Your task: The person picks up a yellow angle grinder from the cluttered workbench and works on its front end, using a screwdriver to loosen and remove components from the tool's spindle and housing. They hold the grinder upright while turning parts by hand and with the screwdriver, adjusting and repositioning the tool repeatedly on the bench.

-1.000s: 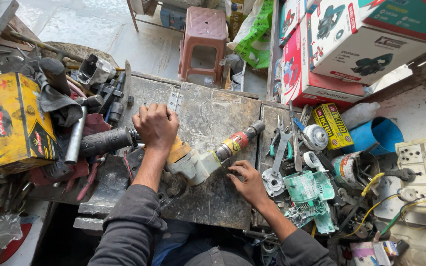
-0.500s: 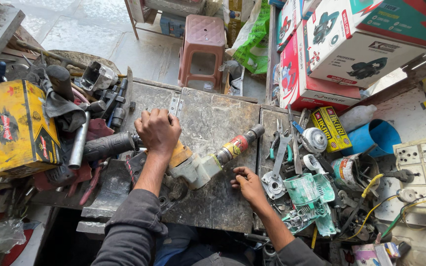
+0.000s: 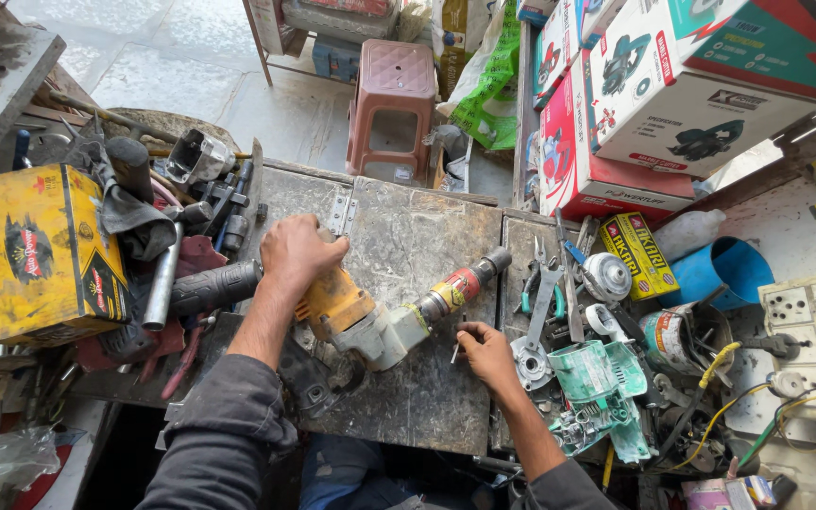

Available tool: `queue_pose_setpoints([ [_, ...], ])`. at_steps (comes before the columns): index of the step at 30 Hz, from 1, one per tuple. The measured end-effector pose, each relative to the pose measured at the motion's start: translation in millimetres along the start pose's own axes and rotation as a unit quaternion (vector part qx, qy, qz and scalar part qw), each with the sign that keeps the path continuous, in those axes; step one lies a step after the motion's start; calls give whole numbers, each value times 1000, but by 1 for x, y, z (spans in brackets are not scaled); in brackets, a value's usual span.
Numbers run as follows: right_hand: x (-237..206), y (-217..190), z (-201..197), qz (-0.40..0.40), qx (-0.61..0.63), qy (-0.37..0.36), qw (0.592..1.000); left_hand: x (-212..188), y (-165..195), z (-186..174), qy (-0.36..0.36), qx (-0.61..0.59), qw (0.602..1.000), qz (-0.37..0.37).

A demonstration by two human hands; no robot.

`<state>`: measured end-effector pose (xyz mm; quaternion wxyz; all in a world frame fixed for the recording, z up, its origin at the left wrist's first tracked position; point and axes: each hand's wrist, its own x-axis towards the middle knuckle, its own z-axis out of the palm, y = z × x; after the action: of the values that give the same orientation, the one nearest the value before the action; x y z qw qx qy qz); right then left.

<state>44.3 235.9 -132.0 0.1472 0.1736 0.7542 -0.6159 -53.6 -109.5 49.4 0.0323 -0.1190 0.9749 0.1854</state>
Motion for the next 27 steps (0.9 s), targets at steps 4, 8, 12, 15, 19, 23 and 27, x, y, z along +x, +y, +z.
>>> queue_pose_setpoints([
  [4,-4,-17,-4,-11,-180,48,982,6,4,-11,-94,-12,994,-46],
  [8,-10,-26,-2,-105,-278,31,954,8,6,-14,-124,-2,991,-47],
  [12,-16,-31,1,-69,-245,14,967,14,2,-14,-176,-16,982,-67],
  [15,-6,-42,4,-2,-157,72,985,19,-1,-16,-199,-32,977,-69],
  [19,23,-63,10,39,-87,49,994,22,4,-23,-230,-31,968,-90],
  [23,45,-74,21,85,-74,50,992,17,18,-30,-216,24,970,-109],
  [27,52,-70,23,116,-111,58,985,-2,31,-42,-161,-17,983,-91],
])
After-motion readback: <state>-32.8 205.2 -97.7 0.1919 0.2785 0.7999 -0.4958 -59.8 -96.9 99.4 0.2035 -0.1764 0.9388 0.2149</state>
